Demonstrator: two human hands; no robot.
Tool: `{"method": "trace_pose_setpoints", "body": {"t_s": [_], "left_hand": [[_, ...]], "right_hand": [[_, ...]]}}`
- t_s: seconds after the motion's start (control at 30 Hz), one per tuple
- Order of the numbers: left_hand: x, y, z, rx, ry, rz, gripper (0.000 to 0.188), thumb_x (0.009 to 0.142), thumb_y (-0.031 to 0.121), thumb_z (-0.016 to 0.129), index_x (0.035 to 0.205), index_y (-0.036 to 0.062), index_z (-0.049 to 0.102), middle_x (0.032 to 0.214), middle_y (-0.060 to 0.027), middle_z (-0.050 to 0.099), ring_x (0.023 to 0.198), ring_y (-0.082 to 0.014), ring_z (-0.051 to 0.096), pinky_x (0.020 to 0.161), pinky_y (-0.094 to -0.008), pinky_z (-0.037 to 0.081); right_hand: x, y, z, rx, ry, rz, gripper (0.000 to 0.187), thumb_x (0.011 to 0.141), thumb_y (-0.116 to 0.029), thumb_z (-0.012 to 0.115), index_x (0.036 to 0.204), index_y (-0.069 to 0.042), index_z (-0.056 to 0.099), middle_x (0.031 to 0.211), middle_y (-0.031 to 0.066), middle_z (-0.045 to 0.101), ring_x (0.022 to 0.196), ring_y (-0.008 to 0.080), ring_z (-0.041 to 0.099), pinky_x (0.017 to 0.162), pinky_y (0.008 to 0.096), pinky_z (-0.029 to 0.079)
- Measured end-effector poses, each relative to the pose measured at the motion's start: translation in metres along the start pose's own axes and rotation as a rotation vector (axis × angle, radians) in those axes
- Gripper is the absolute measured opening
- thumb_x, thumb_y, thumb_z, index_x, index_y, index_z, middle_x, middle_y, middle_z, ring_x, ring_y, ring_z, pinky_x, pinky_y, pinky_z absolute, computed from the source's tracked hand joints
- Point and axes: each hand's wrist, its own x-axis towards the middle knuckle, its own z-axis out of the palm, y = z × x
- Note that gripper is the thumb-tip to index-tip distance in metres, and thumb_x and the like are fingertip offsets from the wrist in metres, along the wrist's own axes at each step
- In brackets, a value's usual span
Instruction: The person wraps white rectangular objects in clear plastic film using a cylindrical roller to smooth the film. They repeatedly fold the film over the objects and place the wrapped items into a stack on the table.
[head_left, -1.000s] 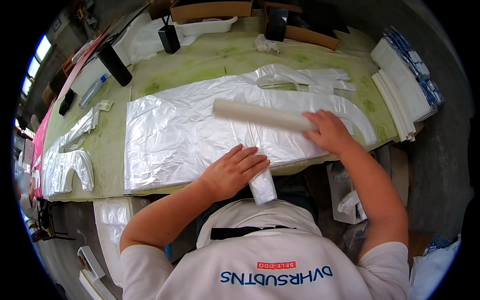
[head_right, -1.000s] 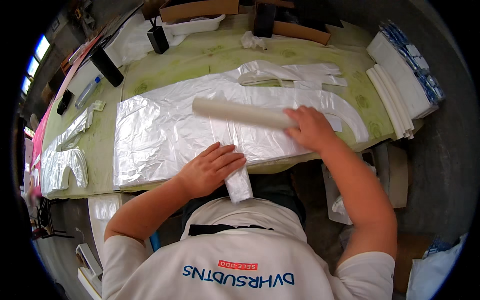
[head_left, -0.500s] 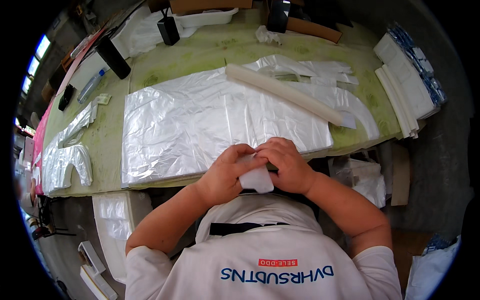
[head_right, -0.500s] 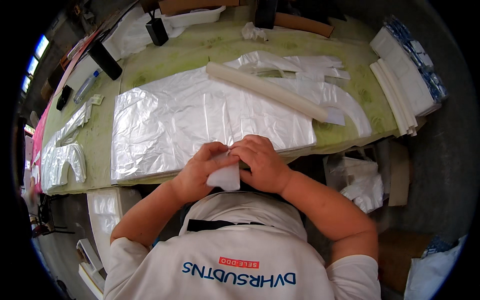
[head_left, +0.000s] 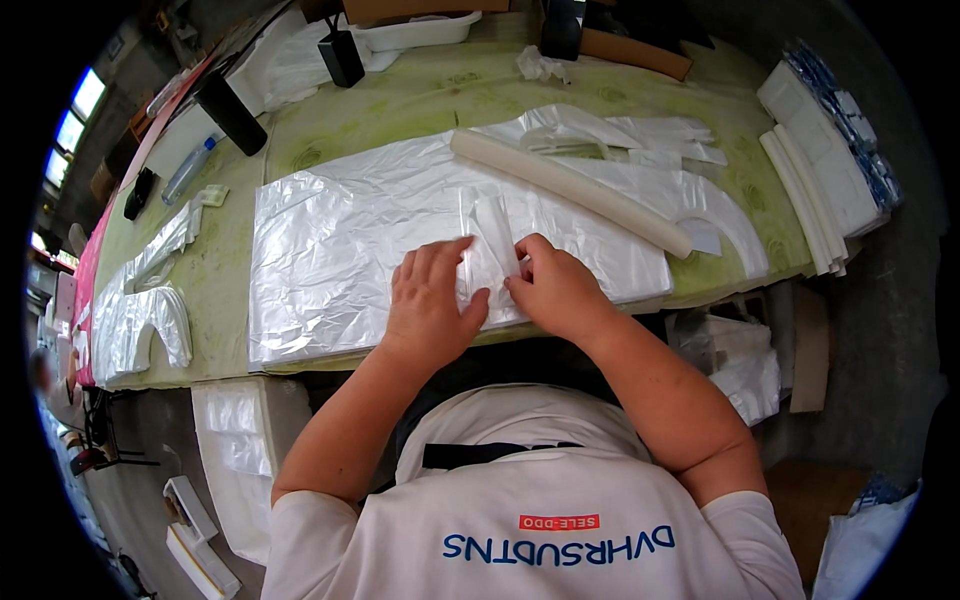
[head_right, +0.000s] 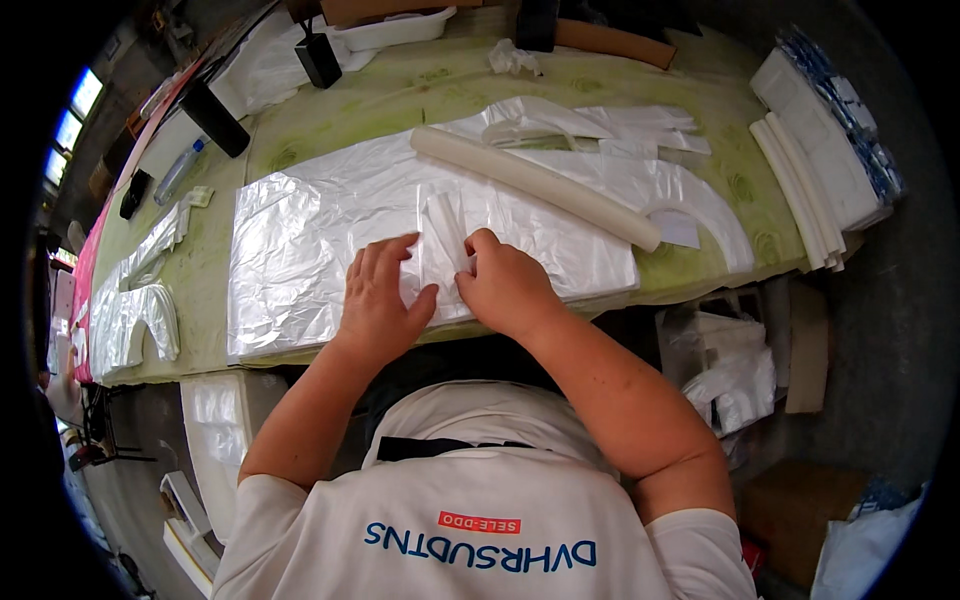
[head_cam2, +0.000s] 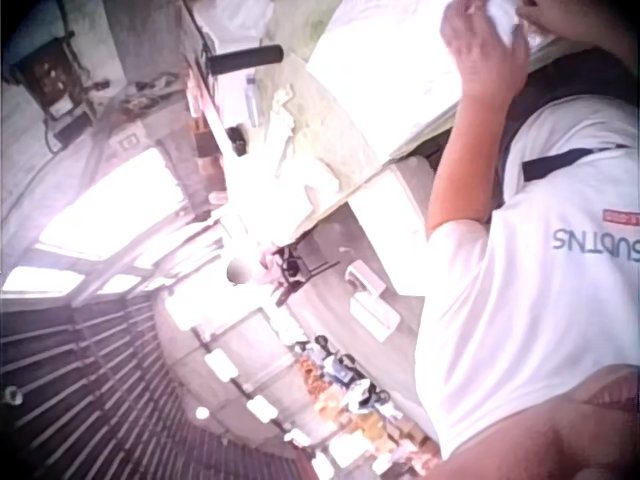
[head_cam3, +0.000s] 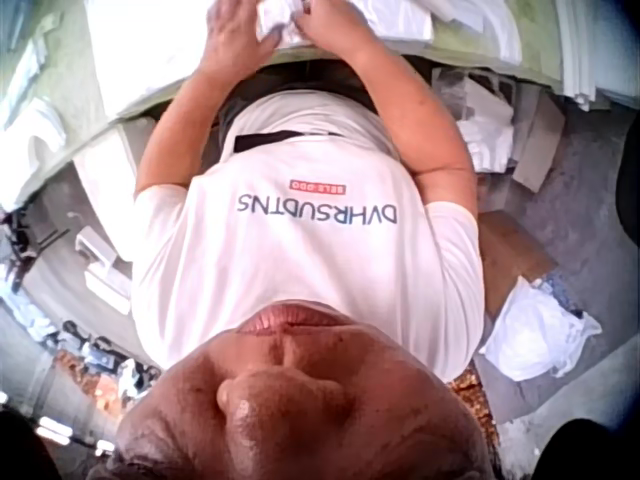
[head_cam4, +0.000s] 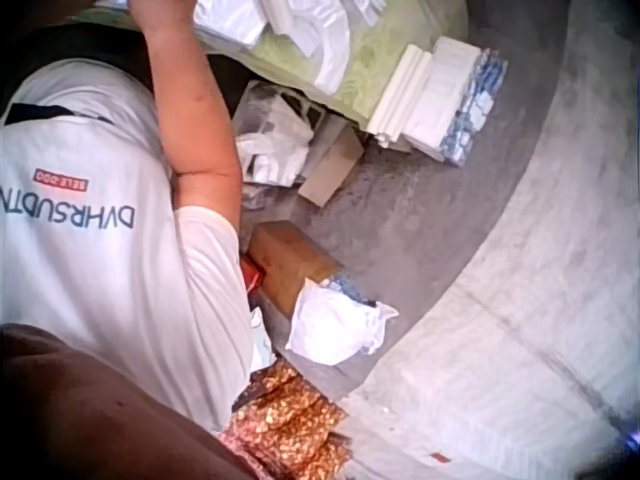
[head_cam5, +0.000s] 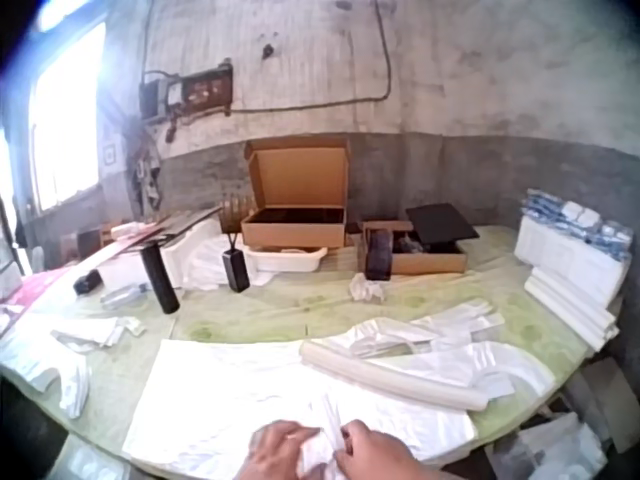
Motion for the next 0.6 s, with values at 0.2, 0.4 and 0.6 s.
{"method": "trace_pose_setpoints", "body": {"t_s": [0.2, 0.4, 0.6], "left_hand": [[0.009, -0.003, 0.02, 0.174, -0.274, 0.174, 0.095, 0.086, 0.055, 0.071, 0.159, 0.009, 0.03, 0.165, -0.017, 0.028, 0.154, -0.0364, 0.022, 0.123, -0.0585, 0.014], [0.008, 0.004, 0.013, 0.18, -0.31, 0.237, 0.1, 0.082, 0.052, 0.075, 0.159, 0.0085, 0.029, 0.164, -0.016, 0.029, 0.154, -0.0342, 0.024, 0.123, -0.0594, 0.017], [-0.009, 0.01, 0.015, 0.017, -0.339, 0.445, 0.093, 0.078, 0.03, 0.081, 0.155, 0.0074, 0.035, 0.159, -0.0145, 0.039, 0.15, -0.0336, 0.034, 0.123, -0.0567, 0.022]], "right_hand": [[0.011, -0.01, -0.005, -0.074, -0.05, 0.046, 0.046, 0.088, -0.02, 0.062, 0.129, -0.002, 0.052, 0.103, 0.0209, 0.073, 0.098, 0.0394, 0.07, 0.085, 0.0482, 0.055], [-0.007, -0.005, -0.008, -0.008, -0.059, 0.046, 0.058, 0.086, -0.018, 0.062, 0.139, -0.003, 0.044, 0.099, 0.0207, 0.072, 0.096, 0.04, 0.07, 0.084, 0.0481, 0.055], [-0.068, 0.006, -0.021, 0.131, -0.095, 0.081, 0.058, 0.085, -0.015, 0.066, 0.138, -0.004, 0.045, 0.096, 0.0165, 0.07, 0.087, 0.038, 0.068, 0.077, 0.0457, 0.054]]}}
